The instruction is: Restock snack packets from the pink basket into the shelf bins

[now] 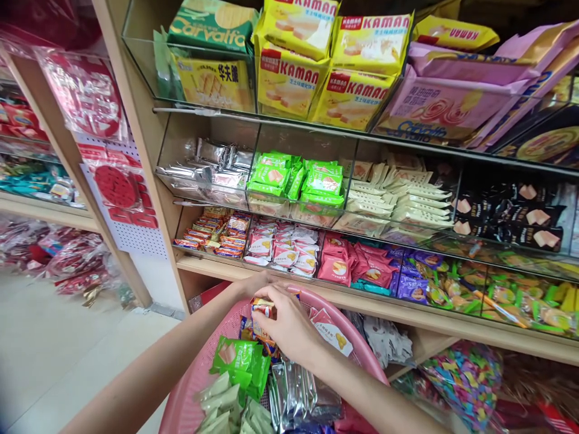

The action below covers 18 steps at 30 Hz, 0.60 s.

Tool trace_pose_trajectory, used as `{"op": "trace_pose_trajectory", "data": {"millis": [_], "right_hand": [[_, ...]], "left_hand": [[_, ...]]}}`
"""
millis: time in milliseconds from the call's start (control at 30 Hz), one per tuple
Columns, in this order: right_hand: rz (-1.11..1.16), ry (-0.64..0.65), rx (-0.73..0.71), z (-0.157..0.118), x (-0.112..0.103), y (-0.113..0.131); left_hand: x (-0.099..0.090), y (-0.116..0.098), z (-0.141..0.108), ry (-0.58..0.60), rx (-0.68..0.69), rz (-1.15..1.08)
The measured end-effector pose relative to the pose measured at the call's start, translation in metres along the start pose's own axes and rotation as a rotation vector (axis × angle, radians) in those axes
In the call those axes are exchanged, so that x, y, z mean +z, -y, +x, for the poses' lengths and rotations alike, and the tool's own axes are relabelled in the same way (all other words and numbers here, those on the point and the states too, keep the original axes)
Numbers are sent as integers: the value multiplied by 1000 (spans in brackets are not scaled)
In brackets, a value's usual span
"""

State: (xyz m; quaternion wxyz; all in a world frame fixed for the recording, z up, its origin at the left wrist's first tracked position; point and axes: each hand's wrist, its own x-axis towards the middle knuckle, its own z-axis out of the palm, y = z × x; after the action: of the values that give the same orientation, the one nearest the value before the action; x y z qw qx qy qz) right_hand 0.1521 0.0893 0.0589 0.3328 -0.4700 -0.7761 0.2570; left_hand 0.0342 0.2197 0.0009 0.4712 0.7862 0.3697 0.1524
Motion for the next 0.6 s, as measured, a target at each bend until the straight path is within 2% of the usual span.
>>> {"op": "trace_pose_trajectory", "data": {"millis": [167,267,433,600], "right_hand": [[-148,39,-38,2,11,5],[-193,61,-18,5,17,3],[-209,25,-34,10,23,-4],[-146,-14,-32,8,18,-4]], "left_hand": [[1,-9,-5,-24,-127,-72],[0,-15,-10,-10,-130,-108],[-2,-21,-11,2,-160,-203],[-2,-17,-7,8,-174,-222]]}}
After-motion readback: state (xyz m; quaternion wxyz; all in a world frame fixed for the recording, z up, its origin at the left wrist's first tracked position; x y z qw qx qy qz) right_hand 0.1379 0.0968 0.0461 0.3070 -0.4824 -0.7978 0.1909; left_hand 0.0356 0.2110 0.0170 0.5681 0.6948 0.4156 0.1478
